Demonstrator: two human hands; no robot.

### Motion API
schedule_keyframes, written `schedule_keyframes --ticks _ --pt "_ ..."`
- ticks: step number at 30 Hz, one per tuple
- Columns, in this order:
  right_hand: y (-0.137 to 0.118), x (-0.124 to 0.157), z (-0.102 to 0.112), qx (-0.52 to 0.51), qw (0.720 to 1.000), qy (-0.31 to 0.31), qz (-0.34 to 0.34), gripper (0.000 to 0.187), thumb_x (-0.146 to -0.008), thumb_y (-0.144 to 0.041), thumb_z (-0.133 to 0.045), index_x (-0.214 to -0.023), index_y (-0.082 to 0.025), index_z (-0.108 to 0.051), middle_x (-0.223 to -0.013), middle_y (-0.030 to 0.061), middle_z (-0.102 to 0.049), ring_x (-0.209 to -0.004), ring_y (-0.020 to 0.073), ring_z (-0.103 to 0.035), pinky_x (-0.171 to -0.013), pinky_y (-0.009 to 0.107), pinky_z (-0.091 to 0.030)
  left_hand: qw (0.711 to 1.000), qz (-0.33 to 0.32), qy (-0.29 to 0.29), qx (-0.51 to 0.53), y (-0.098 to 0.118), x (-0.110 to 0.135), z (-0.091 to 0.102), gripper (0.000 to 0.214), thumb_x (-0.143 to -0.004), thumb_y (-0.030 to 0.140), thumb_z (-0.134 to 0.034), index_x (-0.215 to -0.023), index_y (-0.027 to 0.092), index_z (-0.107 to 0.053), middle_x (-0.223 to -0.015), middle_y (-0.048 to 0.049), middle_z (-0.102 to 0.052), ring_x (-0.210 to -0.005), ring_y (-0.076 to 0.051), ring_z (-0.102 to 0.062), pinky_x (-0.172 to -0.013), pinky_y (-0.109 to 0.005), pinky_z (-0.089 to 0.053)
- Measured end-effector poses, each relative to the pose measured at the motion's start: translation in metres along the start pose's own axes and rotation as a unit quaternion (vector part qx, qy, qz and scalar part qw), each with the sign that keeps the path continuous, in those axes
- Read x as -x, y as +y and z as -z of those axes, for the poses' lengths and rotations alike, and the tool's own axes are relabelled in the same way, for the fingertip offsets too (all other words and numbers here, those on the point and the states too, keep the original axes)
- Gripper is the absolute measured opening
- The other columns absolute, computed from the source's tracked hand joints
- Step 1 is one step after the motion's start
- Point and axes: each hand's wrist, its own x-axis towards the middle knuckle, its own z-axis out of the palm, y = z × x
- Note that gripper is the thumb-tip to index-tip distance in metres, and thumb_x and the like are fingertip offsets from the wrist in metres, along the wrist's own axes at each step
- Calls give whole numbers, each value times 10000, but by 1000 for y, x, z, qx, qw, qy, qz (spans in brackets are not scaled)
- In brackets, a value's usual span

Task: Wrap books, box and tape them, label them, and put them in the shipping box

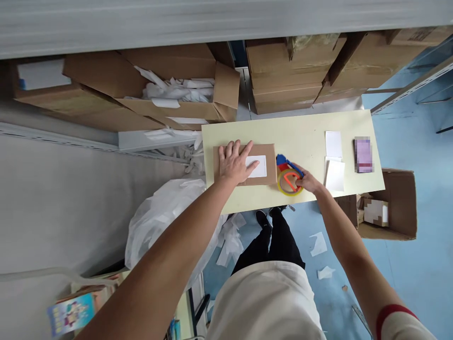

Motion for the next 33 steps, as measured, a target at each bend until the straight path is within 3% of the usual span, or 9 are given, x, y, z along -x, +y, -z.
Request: schedule_keyframes --ticks 6,9,11,15,18,22,25,30,33 --pt "64 79 -53 -48 998 1 -27 858 -552 -119 -602 -1386 -278 -476 -1132 42 -706 -951 236 -672 -844 416 -566 1000 2 13 5 3 -1 -1 700 -901 606 -355 -1529 316 -248 -1552 -114 -337 -1420 -358 -257 -1140 -569 -102" --pt "69 80 -80 -81 995 55 -19 844 -581 -162 -572 -1407 -276 -438 -1143 44 -699 -995 230 -663 -896 410 -549 999 33 31 13 7 -3 -1 703 -897 596 -365 -1527 303 -260 -1511 -138 -391 -1391 -375 -297 -1118 -589 -144" --pt "56 61 -81 -102 991 84 -15 853 -597 -184 -557 -1432 -258 -401 -1160 54 -691 -1015 230 -657 -900 405 -548 996 82 38 22 9 -3 -1 716 -893 607 -353 -1527 286 -264 -1457 -166 -445 -1345 -397 -354 -1075 -608 -219" --pt "1 -7 -37 -86 991 98 15 847 -566 -183 -566 -1402 -231 -444 -1191 56 -679 -1037 233 -644 -925 404 -529 985 154 17 80 12 -1 -1 861 -843 685 -387 -1529 183 -251 -1340 -240 -523 -1221 -423 -481 -939 -564 -395" --pt "-50 -65 10 -67 997 39 28 785 -528 -162 -597 -1308 -229 -549 -1139 38 -703 -1013 237 -646 -929 403 -521 979 176 36 96 14 -12 0 1021 -768 726 -498 -1513 76 -245 -1387 -296 -465 -1267 -437 -450 -966 -545 -396" --pt "-96 -117 46 -52 995 -81 13 615 -573 -222 -634 -1187 -236 -643 -1045 19 -736 -959 255 -662 -883 441 -537 995 74 48 55 16 -50 9 1074 -697 729 -611 -1523 143 -253 -1581 -246 -212 -1445 -438 -198 -1120 -572 -213" --pt "-105 -129 52 -23 992 -126 16 655 -555 -201 -670 -1208 -233 -641 -1041 18 -737 -992 260 -657 -922 439 -518 999 -7 25 48 14 -75 14 1028 -685 712 -643 -1521 232 -285 -1620 -171 -162 -1478 -412 -117 -1157 -575 -111" --pt "-94 -128 54 -14 994 -109 1 823 -538 -138 -668 -1347 -230 -546 -1115 41 -718 -1024 252 -648 -930 405 -514 998 16 21 62 15 -81 13 1054 -657 696 -682 -1525 248 -285 -1623 -139 -181 -1475 -398 -135 -1172 -545 -116" --pt "-72 -109 58 1 995 -101 4 846 -553 -118 -648 -1382 -231 -517 -1144 45 -704 -1024 246 -646 -912 387 -523 997 23 16 68 16 -78 12 1057 -667 695 -674 -1534 255 -259 -1629 -128 -164 -1479 -395 -116 -1168 -536 -150"
